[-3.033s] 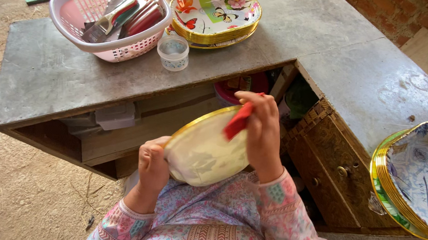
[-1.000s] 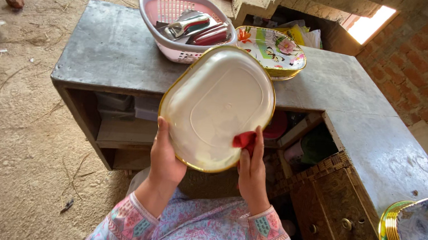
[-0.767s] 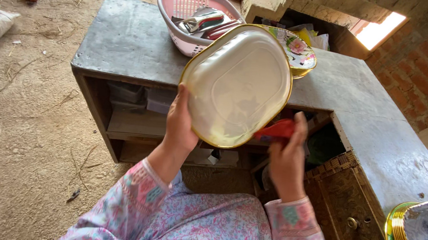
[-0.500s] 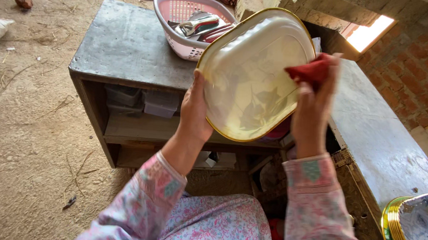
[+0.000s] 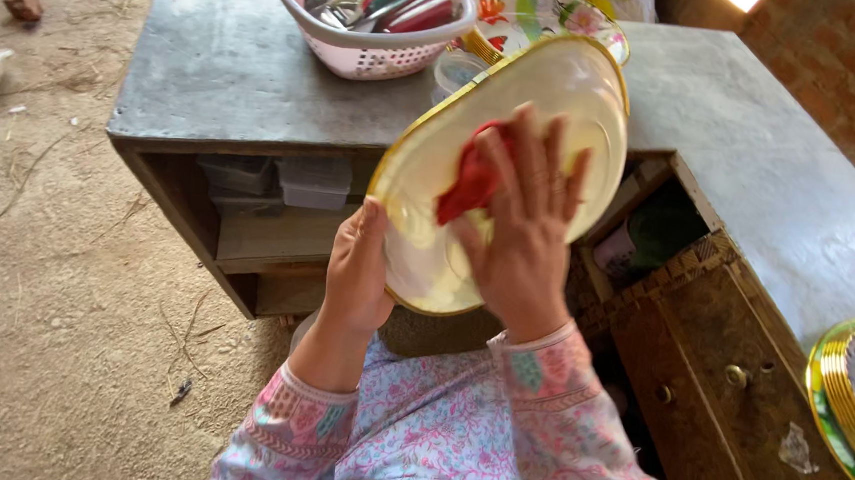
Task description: The person sits on the floor and wipes decorative plates with a red cloth. They handle a floral-patterned plate and a fruit-patterned plate, cleaning both the front and back surfaces before stacking them on a table.
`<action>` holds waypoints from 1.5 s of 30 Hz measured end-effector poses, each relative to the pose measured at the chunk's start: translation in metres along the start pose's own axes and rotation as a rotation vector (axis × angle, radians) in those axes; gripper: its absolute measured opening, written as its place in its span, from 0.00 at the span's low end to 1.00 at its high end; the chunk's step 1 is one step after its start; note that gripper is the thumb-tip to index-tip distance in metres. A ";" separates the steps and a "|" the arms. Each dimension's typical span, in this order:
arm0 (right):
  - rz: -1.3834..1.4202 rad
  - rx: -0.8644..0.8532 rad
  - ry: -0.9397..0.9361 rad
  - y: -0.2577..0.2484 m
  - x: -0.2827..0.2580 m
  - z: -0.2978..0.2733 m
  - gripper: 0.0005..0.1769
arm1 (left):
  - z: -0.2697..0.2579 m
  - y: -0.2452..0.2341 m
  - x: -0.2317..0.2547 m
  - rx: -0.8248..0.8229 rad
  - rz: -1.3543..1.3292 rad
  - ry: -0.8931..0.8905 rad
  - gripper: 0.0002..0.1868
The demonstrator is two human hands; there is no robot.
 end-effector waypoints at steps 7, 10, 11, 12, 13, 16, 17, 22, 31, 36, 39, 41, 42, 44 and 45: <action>-0.004 0.047 0.243 -0.017 0.045 -0.020 0.34 | -0.017 0.007 -0.002 0.043 -0.116 0.030 0.31; -0.002 -0.049 0.166 -0.013 0.021 -0.029 0.35 | -0.009 0.022 0.002 0.143 -0.219 0.048 0.34; 0.004 -0.087 0.124 -0.010 0.008 -0.032 0.35 | -0.007 0.025 0.004 0.148 -0.243 0.053 0.35; -0.005 -0.109 0.070 -0.008 -0.005 -0.035 0.36 | -0.006 0.026 0.007 0.153 -0.267 0.059 0.36; -0.014 -0.129 0.013 -0.005 -0.018 -0.037 0.36 | -0.005 0.027 0.009 0.139 -0.283 0.054 0.36; -0.032 -0.159 -0.127 0.003 -0.046 -0.041 0.35 | -0.006 0.024 0.012 0.153 -0.262 0.047 0.36; -0.029 -0.153 -0.148 0.005 -0.050 -0.042 0.33 | -0.009 0.021 0.011 0.201 -0.211 0.049 0.37; -0.041 -0.031 -0.217 0.005 -0.054 -0.036 0.25 | -0.023 -0.001 -0.007 0.094 -0.096 0.048 0.34; -0.115 0.105 0.133 -0.050 0.029 -0.015 0.25 | -0.036 -0.023 -0.033 -0.167 0.117 -0.015 0.24; -0.020 0.160 0.322 -0.050 0.064 -0.026 0.30 | -0.036 -0.005 -0.041 -0.109 -0.066 -0.090 0.24; -0.009 0.118 0.355 -0.044 0.073 -0.031 0.33 | -0.030 0.014 -0.032 -0.042 -0.164 -0.055 0.27; -0.006 0.079 0.329 -0.040 0.070 -0.033 0.33 | -0.027 0.027 -0.020 0.042 -0.160 -0.030 0.31; 0.000 0.059 0.300 -0.037 0.061 -0.035 0.33 | -0.023 0.033 -0.014 0.085 -0.158 -0.014 0.33; 0.016 0.021 0.218 -0.030 0.040 -0.037 0.32 | -0.012 0.041 -0.009 0.106 -0.234 -0.011 0.34; 0.025 0.002 0.168 -0.026 0.027 -0.038 0.32 | -0.009 0.041 -0.006 0.118 -0.271 -0.007 0.35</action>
Point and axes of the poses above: each hand's wrist, its own z-axis towards the middle knuckle, its own y-axis out of the palm, x = y × z, the point moved 3 cm from there along z, towards the middle knuckle, and after that the axes turned 10 degrees about -z, right-handed, at the moved point
